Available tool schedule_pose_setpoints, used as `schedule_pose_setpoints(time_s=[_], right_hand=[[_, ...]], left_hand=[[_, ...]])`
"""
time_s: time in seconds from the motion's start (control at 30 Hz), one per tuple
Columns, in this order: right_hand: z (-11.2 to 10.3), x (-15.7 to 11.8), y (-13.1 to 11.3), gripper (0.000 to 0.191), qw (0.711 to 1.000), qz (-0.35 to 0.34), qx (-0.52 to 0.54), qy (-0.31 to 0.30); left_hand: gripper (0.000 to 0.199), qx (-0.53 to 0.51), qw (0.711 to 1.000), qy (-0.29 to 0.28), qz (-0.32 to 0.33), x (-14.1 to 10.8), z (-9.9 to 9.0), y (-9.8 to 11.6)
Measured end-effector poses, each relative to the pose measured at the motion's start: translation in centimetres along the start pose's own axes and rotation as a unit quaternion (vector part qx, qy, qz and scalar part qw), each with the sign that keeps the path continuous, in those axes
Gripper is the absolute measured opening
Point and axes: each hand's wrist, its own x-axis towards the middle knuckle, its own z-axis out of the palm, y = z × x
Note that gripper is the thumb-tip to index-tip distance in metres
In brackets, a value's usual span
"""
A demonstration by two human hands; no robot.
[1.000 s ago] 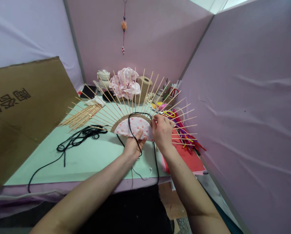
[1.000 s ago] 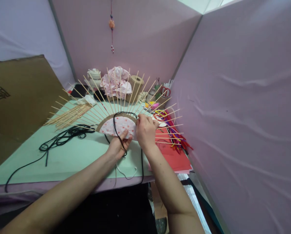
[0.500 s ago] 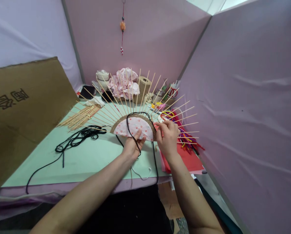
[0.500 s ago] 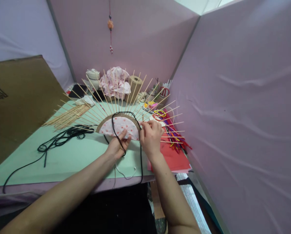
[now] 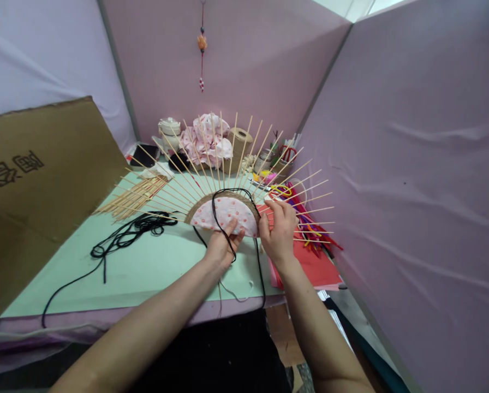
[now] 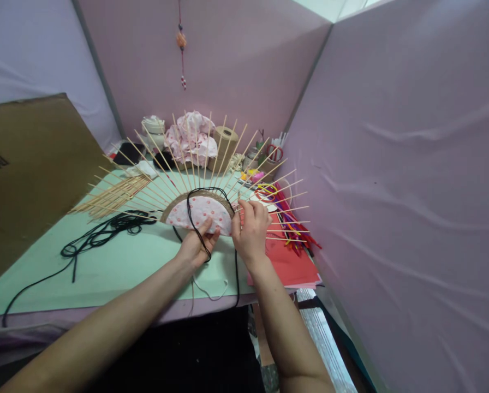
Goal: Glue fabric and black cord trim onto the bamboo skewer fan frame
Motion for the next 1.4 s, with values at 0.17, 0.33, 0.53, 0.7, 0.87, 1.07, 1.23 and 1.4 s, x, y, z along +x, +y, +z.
schedule_pose_setpoints(time_s=[0.17,0.33,0.53,0.7,0.87,1.07,1.23,1.4], right_hand=[[0.4,-0.2,-0.2,0.022,0.999,0.003,-0.026,-0.043],[0.4,-0.1,-0.3,0.024,1.0,0.003,-0.013,-0.02],[0.5,-0.1,-0.3,0.022,0.999,0.004,-0.024,-0.035],[0.7,-0.1,-0.3,0.025,1.0,0.01,-0.008,-0.013],[1.0,-0.2,-0.3,0.025,1.0,0.006,-0.012,-0.028],[1.1,-0.1,-0.4,0.027,1.0,0.006,-0.009,-0.01],[1.1,0.0,-0.6,0.029,1.0,-0.003,-0.013,0.01],[1.3,0.2,-0.9,0.028,0.998,0.005,-0.051,-0.028]], left_hand=[[0.014,0.002,1.0,0.001,-0.006,0.0,0.0,0.0],[0.013,0.004,1.0,-0.003,-0.003,0.0,0.0,0.0],[0.013,0.009,1.0,-0.007,-0.008,0.0,-0.1,-0.1],[0.012,0.011,1.0,-0.01,-0.01,0.0,-0.1,-0.1],[0.014,0.011,1.0,-0.013,-0.013,-0.1,-0.1,-0.1],[0.013,0.015,1.0,-0.01,-0.015,-0.3,0.1,-0.1],[0.014,0.021,1.0,-0.018,-0.015,-0.3,0.0,-0.2],[0.017,0.02,1.0,-0.019,-0.013,-0.3,-0.1,-0.3]])
